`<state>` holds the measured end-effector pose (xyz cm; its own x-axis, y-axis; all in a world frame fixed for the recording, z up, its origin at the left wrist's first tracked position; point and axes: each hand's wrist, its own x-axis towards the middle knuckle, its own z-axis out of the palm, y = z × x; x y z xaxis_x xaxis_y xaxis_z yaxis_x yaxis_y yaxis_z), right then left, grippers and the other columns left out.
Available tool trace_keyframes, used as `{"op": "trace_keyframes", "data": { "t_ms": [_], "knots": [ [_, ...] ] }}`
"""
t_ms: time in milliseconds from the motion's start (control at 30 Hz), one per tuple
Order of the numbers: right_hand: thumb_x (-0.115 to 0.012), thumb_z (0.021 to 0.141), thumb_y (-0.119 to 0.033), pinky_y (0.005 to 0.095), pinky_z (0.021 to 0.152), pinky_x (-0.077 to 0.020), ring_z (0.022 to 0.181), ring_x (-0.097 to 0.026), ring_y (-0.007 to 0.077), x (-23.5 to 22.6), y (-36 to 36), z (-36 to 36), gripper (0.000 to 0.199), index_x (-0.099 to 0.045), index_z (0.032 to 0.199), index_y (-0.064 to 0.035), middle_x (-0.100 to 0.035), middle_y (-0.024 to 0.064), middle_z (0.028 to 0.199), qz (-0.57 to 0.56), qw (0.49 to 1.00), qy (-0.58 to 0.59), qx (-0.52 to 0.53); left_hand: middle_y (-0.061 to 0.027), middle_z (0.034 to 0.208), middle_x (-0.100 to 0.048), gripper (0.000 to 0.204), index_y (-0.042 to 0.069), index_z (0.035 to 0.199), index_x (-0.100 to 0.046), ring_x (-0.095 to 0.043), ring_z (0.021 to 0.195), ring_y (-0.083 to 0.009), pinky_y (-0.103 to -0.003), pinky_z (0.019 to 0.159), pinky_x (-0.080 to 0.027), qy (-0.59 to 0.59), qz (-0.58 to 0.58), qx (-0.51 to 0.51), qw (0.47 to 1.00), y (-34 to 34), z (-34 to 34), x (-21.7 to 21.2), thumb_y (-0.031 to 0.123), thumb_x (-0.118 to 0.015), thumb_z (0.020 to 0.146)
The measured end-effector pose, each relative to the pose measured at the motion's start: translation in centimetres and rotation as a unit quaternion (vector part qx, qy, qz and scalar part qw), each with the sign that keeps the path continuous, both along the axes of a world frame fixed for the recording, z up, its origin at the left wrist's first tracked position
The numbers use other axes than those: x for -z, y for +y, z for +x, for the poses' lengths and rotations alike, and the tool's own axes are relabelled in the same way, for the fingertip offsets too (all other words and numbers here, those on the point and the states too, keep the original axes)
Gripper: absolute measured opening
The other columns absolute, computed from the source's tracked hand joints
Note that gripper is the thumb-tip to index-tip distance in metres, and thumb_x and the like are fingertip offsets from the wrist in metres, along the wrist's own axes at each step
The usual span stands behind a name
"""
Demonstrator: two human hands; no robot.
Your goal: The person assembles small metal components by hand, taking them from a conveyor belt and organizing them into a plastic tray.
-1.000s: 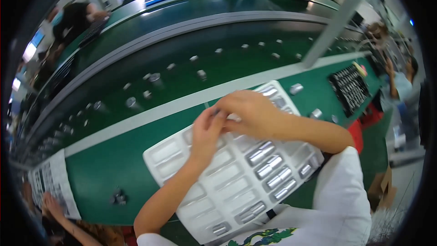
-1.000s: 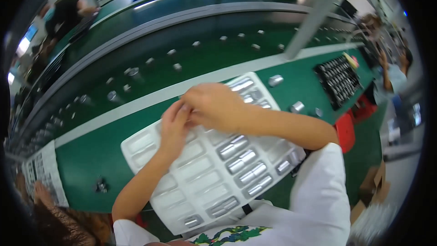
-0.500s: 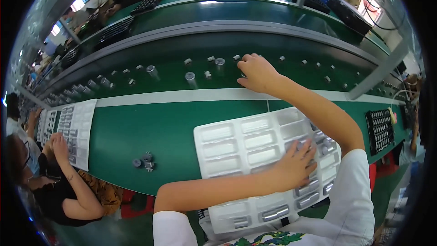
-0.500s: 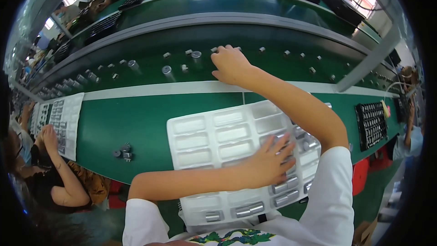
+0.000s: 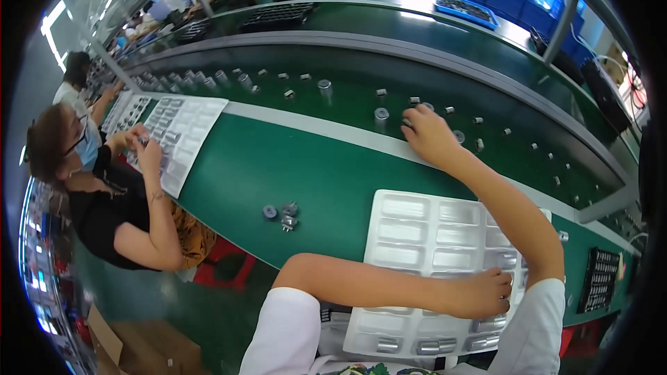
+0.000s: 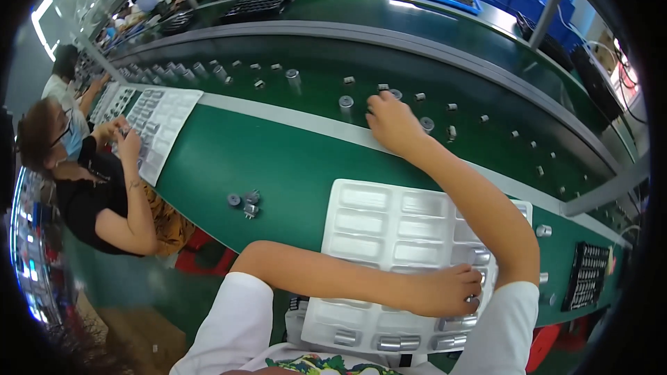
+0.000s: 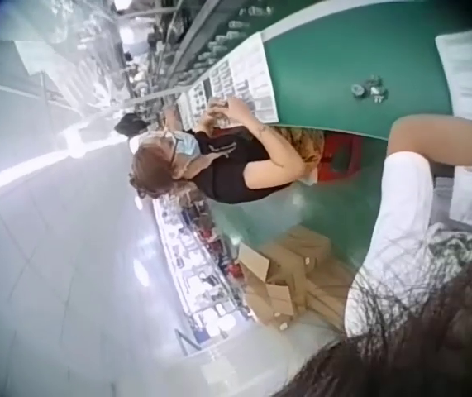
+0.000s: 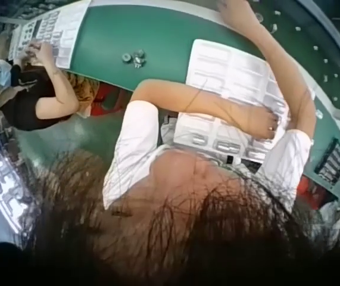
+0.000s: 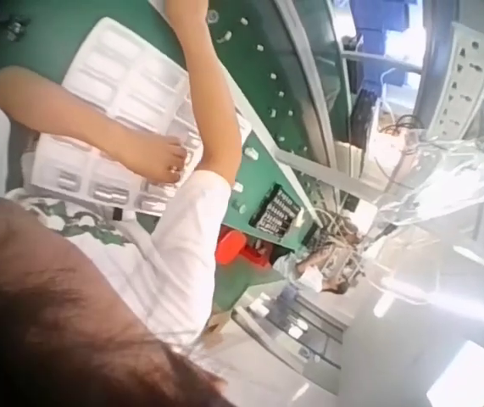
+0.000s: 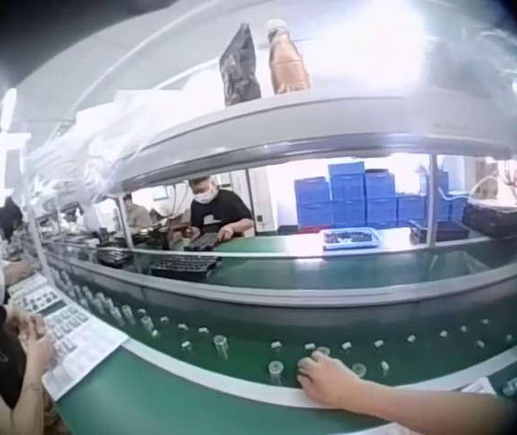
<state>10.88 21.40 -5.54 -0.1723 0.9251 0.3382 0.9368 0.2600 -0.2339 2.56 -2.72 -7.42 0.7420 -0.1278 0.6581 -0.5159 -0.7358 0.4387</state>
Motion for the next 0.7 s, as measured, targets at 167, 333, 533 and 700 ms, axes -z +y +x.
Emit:
{"op": "trace_keyframes", "data": {
  "t_ms": [167, 333, 533, 700],
  "knots": [
    [-0.069, 0.087, -0.011, 0.0232, 0.079, -0.0499, 0.09, -0.059, 0.0089, -5.2, -7.7, 2.5, 0.029, -0.064, 0.112, 0.0025, -0.064, 0.0039, 0.102, -0.152, 0.877, 0.455, -0.004, -0.009, 0.092, -0.06, 0.011, 0.004, 0.087, -0.066, -0.054, 0.099, -0.0276, -0.039, 0.088, -0.043, -0.043, -0.081, -0.003, 0.996, 0.0, 0.6, -0.5, 0.014, -0.064, 0.081],
    [-0.068, 0.09, -0.012, 0.0192, 0.073, -0.0475, 0.09, -0.059, 0.008, -7.2, -17.6, 9.7, 0.033, -0.063, 0.119, 0.0017, -0.062, 0.0034, 0.103, -0.189, 0.769, 0.608, 0.061, -0.014, 0.092, -0.058, 0.009, 0.003, 0.098, -0.058, -0.059, 0.09, -0.0278, -0.039, 0.08, -0.05, 0.03, -0.319, 0.023, 0.947, 1.7, 1.4, -2.5, 0.006, -0.061, 0.09],
    [-0.057, 0.1, -0.023, 0.0233, 0.082, -0.0511, 0.096, -0.058, 0.0137, -7.1, -23.9, 11.6, 0.058, -0.039, 0.145, 0.0081, -0.059, 0.0067, 0.115, -0.068, 0.639, 0.766, 0.021, -0.003, 0.094, -0.058, 0.015, 0.006, 0.1, -0.057, -0.06, 0.084, -0.0109, -0.025, 0.071, -0.052, 0.144, -0.679, 0.031, 0.719, 6.5, 3.6, -4.9, 0.02, -0.062, 0.097],
    [-0.059, 0.099, -0.012, 0.0229, 0.086, -0.0512, 0.097, -0.061, 0.0128, -5.0, -24.6, 12.0, 0.048, -0.046, 0.142, 0.0047, -0.062, 0.0074, 0.114, -0.01, 0.677, 0.73, 0.087, -0.0018, 0.091, -0.061, 0.024, 0.008, 0.114, -0.061, -0.06, 0.075, -0.0101, -0.025, 0.066, -0.052, 0.081, -0.81, 0.023, 0.581, 9.2, 4.5, -4.2, 0.029, -0.059, 0.101]
  ]
}}
